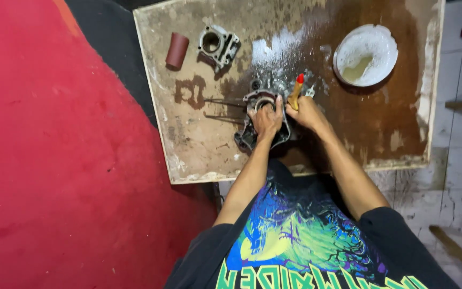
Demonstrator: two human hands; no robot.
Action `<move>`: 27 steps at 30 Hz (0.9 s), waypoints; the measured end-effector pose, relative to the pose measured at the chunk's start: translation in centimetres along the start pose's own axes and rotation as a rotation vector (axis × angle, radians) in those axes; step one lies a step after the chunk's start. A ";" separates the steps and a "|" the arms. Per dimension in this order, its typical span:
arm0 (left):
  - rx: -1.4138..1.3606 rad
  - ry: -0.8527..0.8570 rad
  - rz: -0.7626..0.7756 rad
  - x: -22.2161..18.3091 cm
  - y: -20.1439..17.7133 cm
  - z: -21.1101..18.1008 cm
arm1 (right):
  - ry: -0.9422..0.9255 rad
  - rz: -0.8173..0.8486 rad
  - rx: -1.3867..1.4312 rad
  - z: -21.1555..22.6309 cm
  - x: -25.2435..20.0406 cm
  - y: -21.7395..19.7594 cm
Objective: The person cleans a motorcycle engine part by holding it in one hand and scrubbing its surface with a brush dipped in cleaning fluid.
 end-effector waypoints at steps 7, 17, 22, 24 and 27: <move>-0.005 -0.046 0.070 0.4 1.1 0.5 | -0.138 -0.264 0.384 1.8 0.2 -1.3; 0.055 -0.039 0.059 0.0 -0.1 -0.1 | -0.323 0.034 0.138 0.6 -0.2 -2.6; 0.065 -0.083 0.111 -0.1 0.1 0.1 | -0.217 -0.178 0.376 -0.3 2.1 -0.5; 0.028 -0.033 0.038 -0.4 -0.7 -0.5 | -0.201 -0.435 0.465 -1.8 1.8 0.7; 0.047 -0.075 0.105 0.3 0.4 0.2 | -0.452 -0.318 0.268 -5.7 -2.2 4.1</move>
Point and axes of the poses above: each hand's wrist, its own x-axis towards the middle knuckle, its own y-axis out of the palm, z = x × y, the point moved 2 cm from there along x, towards the middle knuckle, and after that the axes turned 6 degrees about x, right-handed, at the moved point
